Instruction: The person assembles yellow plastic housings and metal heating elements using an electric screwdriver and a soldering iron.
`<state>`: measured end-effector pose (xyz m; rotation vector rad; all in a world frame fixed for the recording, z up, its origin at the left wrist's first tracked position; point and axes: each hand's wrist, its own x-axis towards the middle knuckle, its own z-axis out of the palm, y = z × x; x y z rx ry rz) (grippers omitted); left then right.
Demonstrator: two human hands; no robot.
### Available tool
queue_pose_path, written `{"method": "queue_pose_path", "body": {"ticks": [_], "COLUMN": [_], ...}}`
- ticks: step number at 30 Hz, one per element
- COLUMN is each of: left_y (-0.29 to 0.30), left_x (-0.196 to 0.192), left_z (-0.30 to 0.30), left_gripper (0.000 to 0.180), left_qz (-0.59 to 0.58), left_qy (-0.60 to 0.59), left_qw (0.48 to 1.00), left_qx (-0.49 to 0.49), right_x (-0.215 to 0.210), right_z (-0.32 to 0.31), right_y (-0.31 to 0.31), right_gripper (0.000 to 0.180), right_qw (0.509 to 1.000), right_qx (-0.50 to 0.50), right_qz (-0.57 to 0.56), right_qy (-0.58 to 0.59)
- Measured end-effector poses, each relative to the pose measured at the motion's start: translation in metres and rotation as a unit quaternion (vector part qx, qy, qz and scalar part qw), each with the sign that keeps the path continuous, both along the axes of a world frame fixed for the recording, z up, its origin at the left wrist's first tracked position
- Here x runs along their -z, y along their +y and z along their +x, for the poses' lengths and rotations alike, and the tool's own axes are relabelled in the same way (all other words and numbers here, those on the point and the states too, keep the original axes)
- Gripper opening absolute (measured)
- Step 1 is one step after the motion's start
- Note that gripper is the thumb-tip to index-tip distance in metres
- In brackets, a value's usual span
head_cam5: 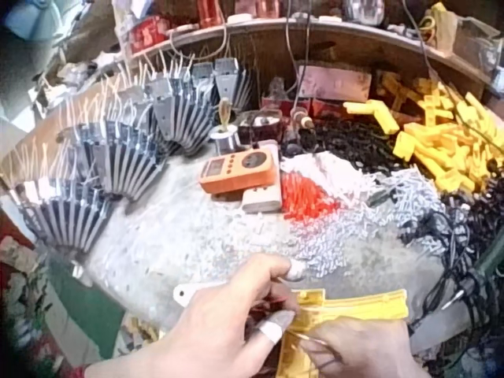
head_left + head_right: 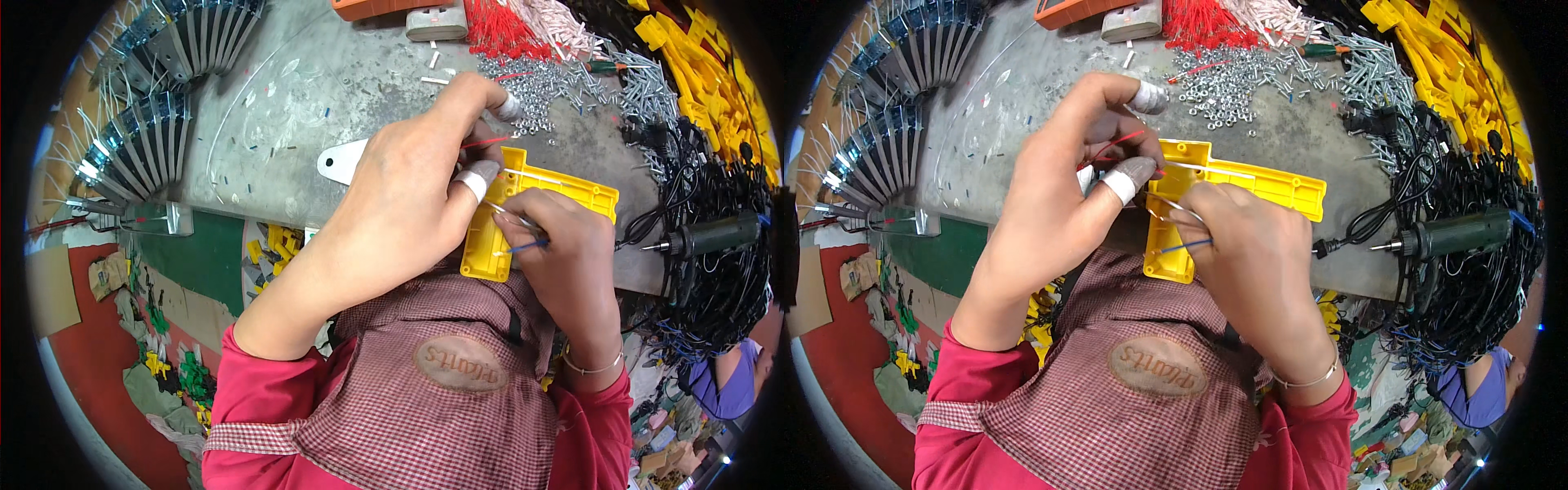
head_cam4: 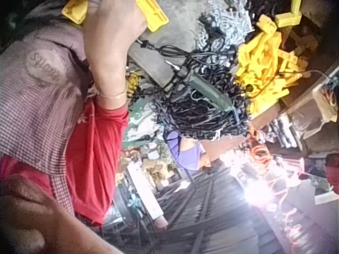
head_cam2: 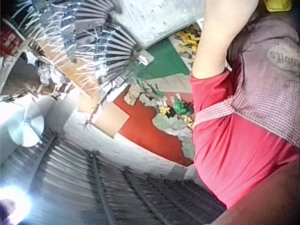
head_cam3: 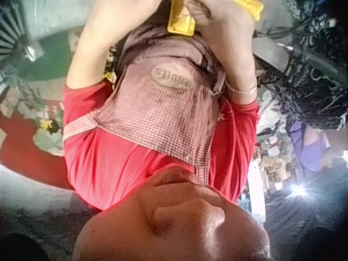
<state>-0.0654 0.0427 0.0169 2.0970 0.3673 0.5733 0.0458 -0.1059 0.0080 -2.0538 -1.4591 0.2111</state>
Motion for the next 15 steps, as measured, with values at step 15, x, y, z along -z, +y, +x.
{"method": "queue_pose_path", "body": {"ticks": [15], "left_y": [-0.020], "left_x": [-0.003], "left_z": [0.015], "left_gripper": [0.036], "left_qz": [-0.028], "left_qy": [0.026], "left_qw": [0.999], "left_qx": [0.021], "right_x": [-0.011], "right_z": [0.003], "right_y": [-0.017], "right_gripper": [0.015], "right_qw": [0.989], "right_qx": [0.070], "right_qz": [0.116], "right_qy": [0.057]}}
